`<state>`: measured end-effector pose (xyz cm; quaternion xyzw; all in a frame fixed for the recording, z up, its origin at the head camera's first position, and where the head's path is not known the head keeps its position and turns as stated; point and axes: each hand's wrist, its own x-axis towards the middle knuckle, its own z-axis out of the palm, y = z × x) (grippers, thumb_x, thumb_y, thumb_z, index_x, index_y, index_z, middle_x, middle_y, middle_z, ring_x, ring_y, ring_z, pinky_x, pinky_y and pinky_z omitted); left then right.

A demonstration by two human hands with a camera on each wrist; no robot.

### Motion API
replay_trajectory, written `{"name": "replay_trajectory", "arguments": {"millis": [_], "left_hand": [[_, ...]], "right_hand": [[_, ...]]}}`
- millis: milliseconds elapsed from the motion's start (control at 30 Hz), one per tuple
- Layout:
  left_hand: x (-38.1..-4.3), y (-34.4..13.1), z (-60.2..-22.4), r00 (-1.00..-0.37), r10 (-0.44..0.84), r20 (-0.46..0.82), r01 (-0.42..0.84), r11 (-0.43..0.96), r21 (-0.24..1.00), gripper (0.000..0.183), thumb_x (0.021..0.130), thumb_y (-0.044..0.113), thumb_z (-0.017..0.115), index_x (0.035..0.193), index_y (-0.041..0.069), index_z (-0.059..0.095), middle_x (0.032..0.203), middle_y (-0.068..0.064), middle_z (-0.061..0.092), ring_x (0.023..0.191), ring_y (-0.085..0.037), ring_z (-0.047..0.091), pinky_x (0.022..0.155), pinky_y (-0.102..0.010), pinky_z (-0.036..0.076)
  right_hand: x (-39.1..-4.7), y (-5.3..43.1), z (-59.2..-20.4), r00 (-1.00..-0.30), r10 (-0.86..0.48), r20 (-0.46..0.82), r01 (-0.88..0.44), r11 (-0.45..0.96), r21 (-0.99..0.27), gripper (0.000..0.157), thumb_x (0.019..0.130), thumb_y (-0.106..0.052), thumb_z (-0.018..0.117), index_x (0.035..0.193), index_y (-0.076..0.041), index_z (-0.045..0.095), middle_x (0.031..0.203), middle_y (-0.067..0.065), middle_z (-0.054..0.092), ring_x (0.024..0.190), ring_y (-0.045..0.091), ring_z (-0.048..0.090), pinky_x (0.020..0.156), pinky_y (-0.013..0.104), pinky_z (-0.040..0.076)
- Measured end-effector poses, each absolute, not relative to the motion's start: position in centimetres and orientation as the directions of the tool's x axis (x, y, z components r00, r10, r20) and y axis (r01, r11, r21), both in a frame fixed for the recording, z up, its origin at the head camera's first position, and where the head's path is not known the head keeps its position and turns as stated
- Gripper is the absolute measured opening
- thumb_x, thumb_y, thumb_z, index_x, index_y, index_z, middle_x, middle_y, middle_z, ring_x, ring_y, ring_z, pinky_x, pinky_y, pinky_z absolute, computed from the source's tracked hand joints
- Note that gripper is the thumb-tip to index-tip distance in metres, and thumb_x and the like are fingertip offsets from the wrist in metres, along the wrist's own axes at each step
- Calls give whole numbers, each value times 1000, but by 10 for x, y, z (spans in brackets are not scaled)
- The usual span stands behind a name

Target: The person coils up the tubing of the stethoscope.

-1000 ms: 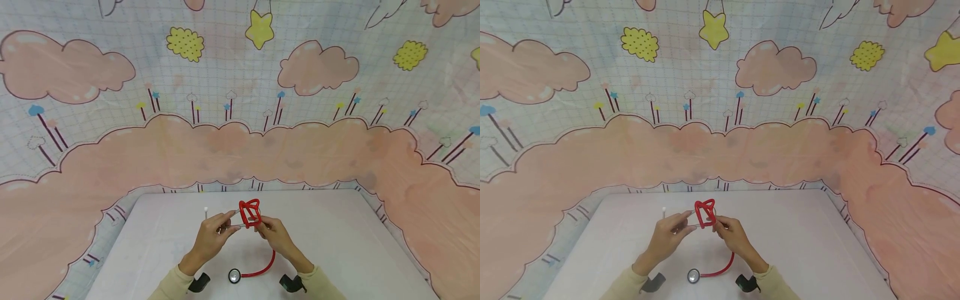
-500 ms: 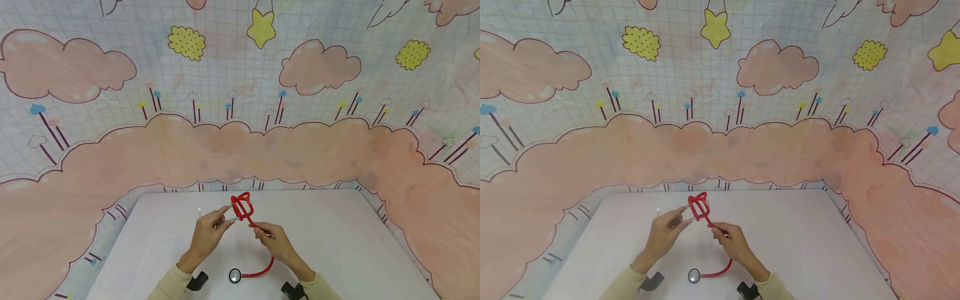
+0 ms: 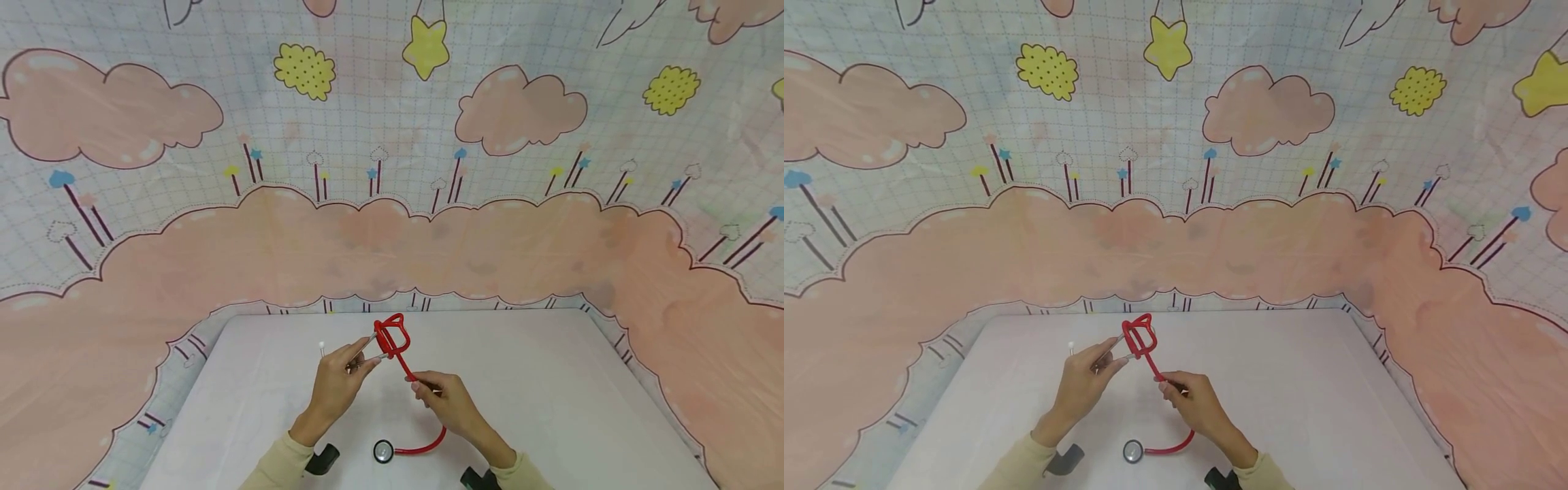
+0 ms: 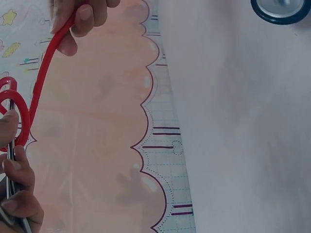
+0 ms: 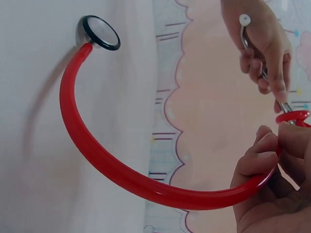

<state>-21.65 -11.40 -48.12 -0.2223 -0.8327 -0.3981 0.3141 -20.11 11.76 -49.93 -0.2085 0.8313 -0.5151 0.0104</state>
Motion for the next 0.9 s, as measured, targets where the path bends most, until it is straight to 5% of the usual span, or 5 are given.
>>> {"name": "replay_trajectory", "arguments": {"millis": [900], "left_hand": [[-218,-114,-485,-756,97,648,524,683,509,43,76,16,84,114,0,72,65,5,55,59,-2,40,52,-16,38]], "right_hand": [[-185,120,-478,-858,-470,208,-431,435,-791,22,96,-27,64,106,-11,74,72,-7,59,57,-2,49,49,18,45]]}}
